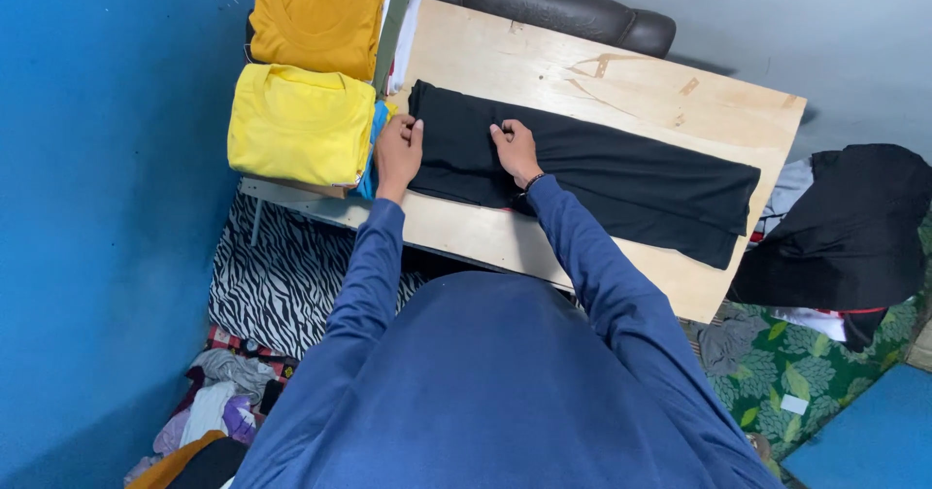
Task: The recorder is folding several black t-shirts and placing them on a stack on a wooden table.
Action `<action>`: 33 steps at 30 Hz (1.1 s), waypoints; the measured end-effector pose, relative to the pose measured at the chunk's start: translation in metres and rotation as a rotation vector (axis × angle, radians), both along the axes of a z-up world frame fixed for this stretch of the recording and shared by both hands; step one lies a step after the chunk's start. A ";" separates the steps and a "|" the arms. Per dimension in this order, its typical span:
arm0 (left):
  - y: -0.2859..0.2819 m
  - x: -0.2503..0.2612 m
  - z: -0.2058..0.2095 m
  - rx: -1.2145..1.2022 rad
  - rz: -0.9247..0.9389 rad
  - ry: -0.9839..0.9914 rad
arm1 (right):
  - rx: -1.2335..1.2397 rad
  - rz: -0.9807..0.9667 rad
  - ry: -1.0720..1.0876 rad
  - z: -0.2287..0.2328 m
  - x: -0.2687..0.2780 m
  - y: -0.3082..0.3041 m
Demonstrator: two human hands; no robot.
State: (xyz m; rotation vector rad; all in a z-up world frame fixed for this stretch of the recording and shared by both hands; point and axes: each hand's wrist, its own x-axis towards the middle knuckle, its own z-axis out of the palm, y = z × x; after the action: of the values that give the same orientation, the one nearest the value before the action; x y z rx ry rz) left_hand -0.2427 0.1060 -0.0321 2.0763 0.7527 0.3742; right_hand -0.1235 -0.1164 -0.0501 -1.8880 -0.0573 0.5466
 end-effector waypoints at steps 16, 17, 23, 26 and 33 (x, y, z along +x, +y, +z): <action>-0.087 0.030 0.007 0.656 -0.634 0.092 | -0.651 0.149 -0.700 0.048 -0.020 -0.150; -0.086 0.031 0.007 0.655 -0.649 0.088 | -0.658 0.136 -0.695 0.048 -0.015 -0.174; -0.076 0.040 0.015 0.544 -0.680 0.247 | -0.866 0.030 -0.535 0.049 0.008 -0.321; -0.075 0.050 0.022 0.515 -0.687 0.190 | -0.851 0.009 -0.559 0.046 0.020 -0.364; -0.044 0.091 0.036 0.555 -0.509 -0.112 | -0.708 -0.140 -0.768 0.062 0.052 -0.393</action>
State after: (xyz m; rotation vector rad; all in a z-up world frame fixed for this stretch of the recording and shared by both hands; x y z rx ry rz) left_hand -0.1514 0.0622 0.0034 2.6365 0.0249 0.4366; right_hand -0.0713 -0.5093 0.0117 -2.6731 -0.2569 -0.3369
